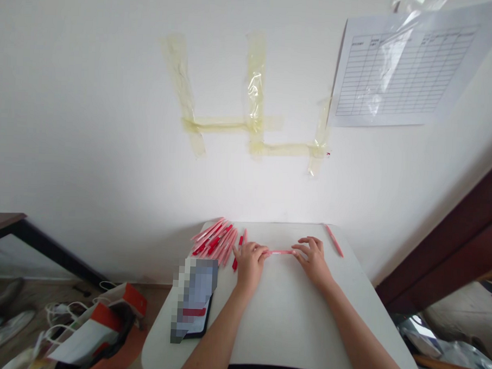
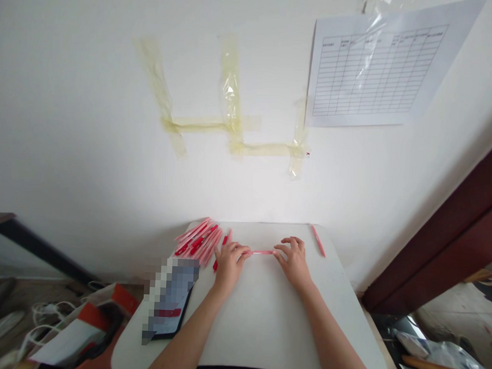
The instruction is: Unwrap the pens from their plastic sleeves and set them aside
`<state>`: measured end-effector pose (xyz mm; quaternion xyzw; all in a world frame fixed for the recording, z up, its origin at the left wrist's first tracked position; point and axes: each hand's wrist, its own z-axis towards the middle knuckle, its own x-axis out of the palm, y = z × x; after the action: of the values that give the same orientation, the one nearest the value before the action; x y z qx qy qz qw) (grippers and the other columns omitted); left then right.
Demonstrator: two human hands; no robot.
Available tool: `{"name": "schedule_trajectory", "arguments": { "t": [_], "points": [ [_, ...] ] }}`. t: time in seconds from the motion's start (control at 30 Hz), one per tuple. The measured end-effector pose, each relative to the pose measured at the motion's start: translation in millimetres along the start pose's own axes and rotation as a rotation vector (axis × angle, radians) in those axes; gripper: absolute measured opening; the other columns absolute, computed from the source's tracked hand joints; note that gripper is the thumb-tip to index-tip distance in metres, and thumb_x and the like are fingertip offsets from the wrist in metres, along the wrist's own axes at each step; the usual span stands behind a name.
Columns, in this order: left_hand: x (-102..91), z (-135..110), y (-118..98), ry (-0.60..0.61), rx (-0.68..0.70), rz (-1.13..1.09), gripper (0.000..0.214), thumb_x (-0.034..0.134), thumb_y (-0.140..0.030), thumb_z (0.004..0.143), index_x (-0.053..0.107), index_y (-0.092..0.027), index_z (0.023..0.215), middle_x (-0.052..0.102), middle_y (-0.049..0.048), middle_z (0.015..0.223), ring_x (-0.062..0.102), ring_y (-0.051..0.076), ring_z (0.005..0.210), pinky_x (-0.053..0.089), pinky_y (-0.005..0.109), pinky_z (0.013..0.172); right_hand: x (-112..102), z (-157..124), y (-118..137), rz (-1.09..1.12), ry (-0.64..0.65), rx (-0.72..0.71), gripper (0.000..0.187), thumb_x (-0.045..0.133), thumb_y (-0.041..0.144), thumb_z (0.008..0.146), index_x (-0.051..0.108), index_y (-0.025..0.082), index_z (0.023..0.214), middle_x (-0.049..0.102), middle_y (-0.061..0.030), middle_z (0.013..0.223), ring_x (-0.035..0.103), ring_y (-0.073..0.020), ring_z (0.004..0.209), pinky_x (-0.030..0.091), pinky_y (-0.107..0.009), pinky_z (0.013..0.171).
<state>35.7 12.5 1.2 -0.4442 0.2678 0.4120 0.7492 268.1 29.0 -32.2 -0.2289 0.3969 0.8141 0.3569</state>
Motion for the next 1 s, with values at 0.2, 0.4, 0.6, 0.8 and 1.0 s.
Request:
{"name": "schedule_trajectory", "arguments": {
  "t": [0.2,0.4,0.6,0.8,1.0],
  "points": [
    [-0.1,-0.6,-2.0,-0.007,0.0,-0.007,0.011,0.068,-0.03,0.088,0.075,-0.033,0.095,0.069,0.0007,0.099,0.06,0.024,0.108,0.01,0.065,0.118,1.5,0.6,-4.3,0.012,0.057,-0.023,0.031,0.049,0.039,0.098,0.075,0.028,0.085,0.062,-0.0094,0.121,0.042,-0.0321,0.126,0.045,-0.057,0.103],
    [-1.8,-1.3,-3.4,0.02,-0.011,-0.025,0.009,0.067,-0.032,0.088,0.075,-0.033,0.091,0.069,-0.0008,0.095,0.06,0.023,0.105,0.009,0.064,0.117,-0.3,1.3,-3.7,0.048,0.002,-0.032,0.029,0.054,0.042,0.096,0.077,0.028,0.085,0.062,-0.011,0.119,0.042,-0.0333,0.127,0.046,-0.056,0.104],
    [-2.3,-1.5,-3.3,0.033,-0.009,-0.031,0.01,0.066,-0.033,0.089,0.075,-0.033,0.092,0.069,-0.0003,0.096,0.06,0.023,0.105,0.01,0.063,0.116,-3.7,1.8,-0.5,0.065,-0.046,-0.031,0.028,0.058,0.044,0.094,0.079,0.029,0.082,0.064,-0.0103,0.118,0.042,-0.0336,0.127,0.046,-0.056,0.103],
    [1.5,-1.1,-1.6,0.037,-0.024,-0.011,0.013,0.064,-0.032,0.09,0.077,-0.033,0.092,0.07,0.0013,0.099,0.06,0.025,0.108,0.007,0.065,0.116,-6.5,2.1,-0.6,0.06,-0.089,-0.052,0.016,0.065,0.041,0.091,0.079,0.034,0.087,0.071,-0.0054,0.109,0.042,-0.0334,0.127,0.044,-0.057,0.104],
    [1.2,-0.5,-0.8,0.016,-0.035,-0.033,0.012,0.065,-0.031,0.09,0.076,-0.034,0.093,0.071,0.0016,0.102,0.061,0.023,0.108,0.009,0.064,0.117,-4.4,0.2,-2.6,0.065,-0.079,-0.032,0.022,0.068,0.047,0.087,0.075,0.033,0.102,0.066,-0.0072,0.118,0.043,-0.0329,0.126,0.046,-0.055,0.103]
  ]
}}
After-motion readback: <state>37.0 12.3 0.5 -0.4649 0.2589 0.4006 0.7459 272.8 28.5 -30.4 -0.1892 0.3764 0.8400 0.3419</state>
